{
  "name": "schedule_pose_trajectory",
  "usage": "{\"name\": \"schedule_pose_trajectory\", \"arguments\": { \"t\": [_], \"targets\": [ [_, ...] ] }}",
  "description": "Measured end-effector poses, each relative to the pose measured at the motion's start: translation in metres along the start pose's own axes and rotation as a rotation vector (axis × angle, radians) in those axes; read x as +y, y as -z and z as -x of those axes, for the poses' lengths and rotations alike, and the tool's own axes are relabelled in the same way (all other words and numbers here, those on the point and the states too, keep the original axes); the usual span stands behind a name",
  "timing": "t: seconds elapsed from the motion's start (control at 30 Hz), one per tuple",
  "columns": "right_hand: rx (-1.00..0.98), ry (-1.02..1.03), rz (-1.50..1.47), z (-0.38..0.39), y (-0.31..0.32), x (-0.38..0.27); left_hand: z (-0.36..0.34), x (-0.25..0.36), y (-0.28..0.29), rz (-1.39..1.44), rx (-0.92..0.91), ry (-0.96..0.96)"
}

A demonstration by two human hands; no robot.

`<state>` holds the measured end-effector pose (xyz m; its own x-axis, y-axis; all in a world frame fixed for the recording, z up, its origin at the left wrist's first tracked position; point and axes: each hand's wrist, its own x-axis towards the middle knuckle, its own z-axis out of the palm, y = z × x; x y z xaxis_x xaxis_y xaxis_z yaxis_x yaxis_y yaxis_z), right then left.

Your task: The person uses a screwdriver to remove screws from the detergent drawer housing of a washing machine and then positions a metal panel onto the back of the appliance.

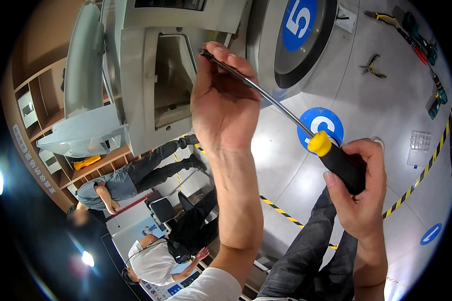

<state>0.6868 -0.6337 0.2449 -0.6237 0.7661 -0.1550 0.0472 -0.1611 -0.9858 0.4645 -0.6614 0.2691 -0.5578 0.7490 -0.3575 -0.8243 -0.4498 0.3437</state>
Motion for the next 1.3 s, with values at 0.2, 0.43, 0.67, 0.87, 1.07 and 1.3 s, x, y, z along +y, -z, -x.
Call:
{"name": "schedule_pose_trajectory", "arguments": {
  "t": [0.2,0.43,0.67,0.87,1.07,1.3],
  "targets": [
    [0.061,-0.214,-0.253,-0.010,-0.010,-0.014,-0.014,0.008,-0.003,-0.131,0.033,-0.034],
    [0.082,-0.178,-0.281,-0.019,-0.016,-0.008,-0.020,0.013,-0.004,-0.249,0.023,-0.061],
    [0.089,-0.183,-0.292,-0.021,-0.021,-0.007,-0.019,0.011,-0.009,-0.193,0.052,-0.068],
    [0.122,-0.120,-0.159,-0.019,-0.027,-0.017,-0.021,0.014,-0.012,-0.208,0.064,-0.073],
    [0.156,0.048,-0.045,-0.023,-0.033,-0.020,-0.024,0.019,-0.016,-0.236,0.111,-0.096],
    [0.173,0.080,0.013,-0.030,-0.038,-0.023,-0.021,0.027,-0.014,-0.401,0.153,-0.108]
  ]
}}
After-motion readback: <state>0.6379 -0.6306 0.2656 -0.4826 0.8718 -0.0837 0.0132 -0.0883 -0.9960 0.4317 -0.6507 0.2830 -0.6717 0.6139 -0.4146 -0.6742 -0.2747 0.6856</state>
